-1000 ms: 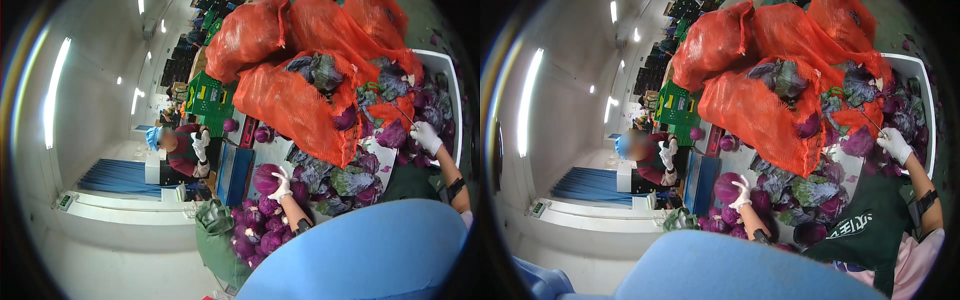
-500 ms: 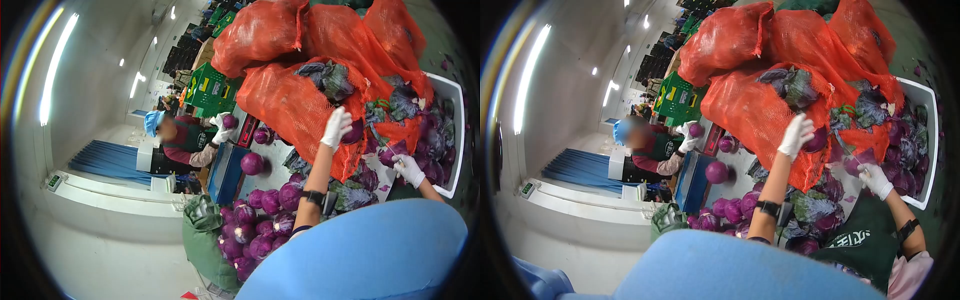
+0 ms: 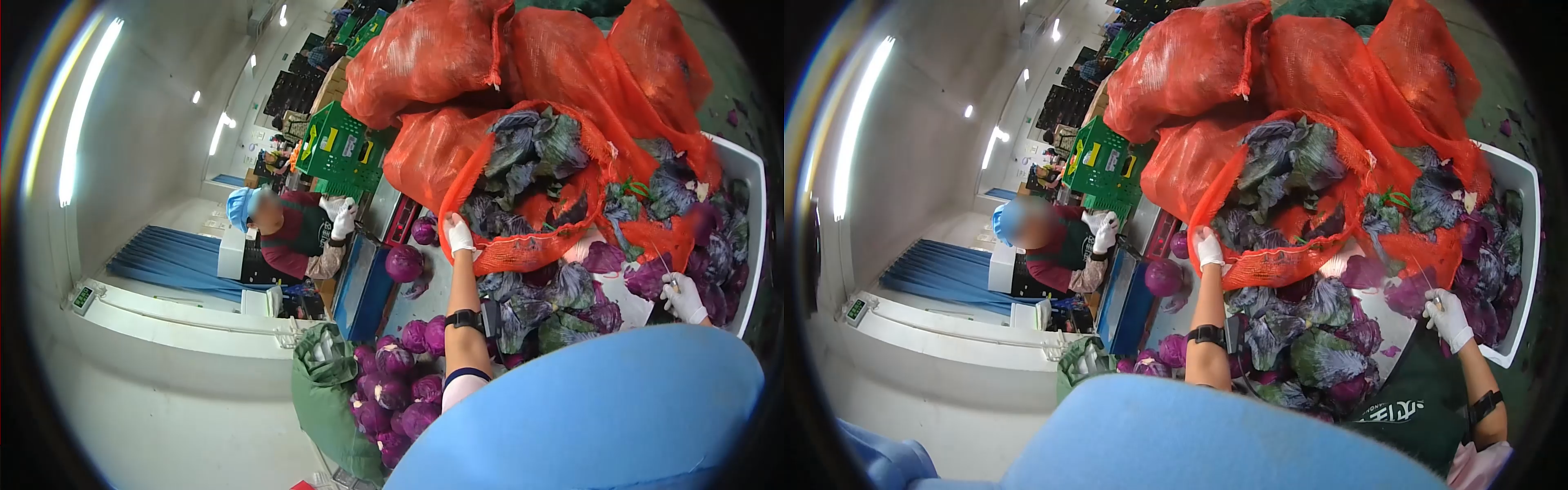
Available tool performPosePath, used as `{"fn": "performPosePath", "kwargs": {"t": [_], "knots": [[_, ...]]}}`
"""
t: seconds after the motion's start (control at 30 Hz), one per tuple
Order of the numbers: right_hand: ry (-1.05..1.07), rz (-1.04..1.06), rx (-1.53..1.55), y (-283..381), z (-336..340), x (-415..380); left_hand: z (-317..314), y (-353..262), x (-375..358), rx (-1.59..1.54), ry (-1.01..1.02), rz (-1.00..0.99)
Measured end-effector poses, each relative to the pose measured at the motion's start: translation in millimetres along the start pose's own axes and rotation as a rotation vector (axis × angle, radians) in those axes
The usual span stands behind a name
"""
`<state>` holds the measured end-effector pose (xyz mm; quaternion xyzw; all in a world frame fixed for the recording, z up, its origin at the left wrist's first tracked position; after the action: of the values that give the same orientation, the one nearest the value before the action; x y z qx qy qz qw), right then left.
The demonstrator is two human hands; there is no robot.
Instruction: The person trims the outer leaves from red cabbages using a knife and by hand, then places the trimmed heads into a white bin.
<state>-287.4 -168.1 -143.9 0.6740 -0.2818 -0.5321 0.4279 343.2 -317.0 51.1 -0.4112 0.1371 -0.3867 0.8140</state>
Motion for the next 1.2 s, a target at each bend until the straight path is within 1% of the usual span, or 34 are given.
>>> {"fn": "performPosePath", "kwargs": {"t": [0.07, 0.1, 0.13, 0.2, 0.27, 0.3, 0.33, 0.37, 0.4, 0.43, 0.47, 0.5, 0.57, 0.67, 0.87, 1.0, 1.1, 1.2], "knots": [[-0.015, -0.03, 0.003, -4.1, -2.0, 4.5, -22.2, -30.7, -4.6, 0.003, 0.115, 0.045], [-0.024, -0.047, 0.009, -5.2, -4.3, 5.1, -32.2, -92.3, -23.1, 0.051, 0.12, -0.366], [-0.021, -0.046, -0.001, -5.2, -6.9, 6.5, -45.6, -144.1, -59.2, 0.098, 0.121, -0.774], [0.002, -0.038, -0.035, -7.4, -11.3, 16.0, -100.7, -154.9, -79.2, -0.003, 0.479, -0.695], [0.032, 0.062, -0.011, -2.5, -19.8, 30.1, -142.1, -120.8, -45.3, 0.182, 0.521, -0.728], [0.031, 0.124, -0.005, 7.1, -22.2, 33.8, -152.5, -96.8, -12.4, 0.39, 0.481, -0.614], [0.026, 0.184, 0.002, 19.9, -22.2, 35.2, -172.0, -27.1, 48.6, 0.532, 0.411, -0.607], [-0.004, 0.121, 0.075, 32.2, -22.9, 29.1, -188.7, 35.9, 105.0, 0.677, 0.344, -0.593], [-0.02, 0.118, 0.058, 46.4, -21.7, 26.2, -198.6, 82.4, 150.7, 0.82, 0.282, -0.574], [-0.035, 0.111, 0.041, 56.2, -19.6, 23.3, -179.8, 93.1, 149.5, 0.879, 0.232, -0.412], [-0.05, 0.1, 0.025, 60.6, -16.9, 22.5, -147.6, 88.3, 137.7, 0.863, 0.211, -0.266], [-0.069, 0.095, 0.007, 62.6, -13.6, 22.3, -123.2, 83.3, 126.7, 0.827, 0.205, -0.165], [-0.106, 0.084, -0.03, 64.2, -6.9, 21.9, -96.3, 74.0, 109.8, 0.771, 0.204, -0.073], [-0.131, 0.18, -0.032, 60.5, 6.2, 24.2, -81.5, 63.8, 95.4, 0.709, 0.211, -0.033], [-0.184, 0.142, 0.081, 50.1, 30.1, 7.7, -66.5, 59.9, 74.9, 0.609, 0.221, 0.014], [-0.231, 0.137, 0.084, 26.4, 49.8, 8.4, -62.1, 57.9, 65.3, 0.532, 0.224, 0.038], [-0.238, 0.128, 0.113, 12.2, 45.2, 11.5, -58.6, 56.1, 59.9, 0.47, 0.228, 0.039], [-0.226, 0.152, 0.108, 21.0, 39.4, 15.7, -55.1, 56.7, 53.0, 0.384, 0.235, 0.052]]}}
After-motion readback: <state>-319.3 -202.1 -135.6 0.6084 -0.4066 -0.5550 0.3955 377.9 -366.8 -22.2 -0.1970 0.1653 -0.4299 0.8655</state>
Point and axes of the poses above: each hand's wrist, its own x-axis towards the middle knuckle, its own z-axis out of the back of the hand, y = z × x, the point moved 9 cm from there along x, towards the middle knuckle, and after that the axes turned 2 degrees about y, right-handed, at the moved point
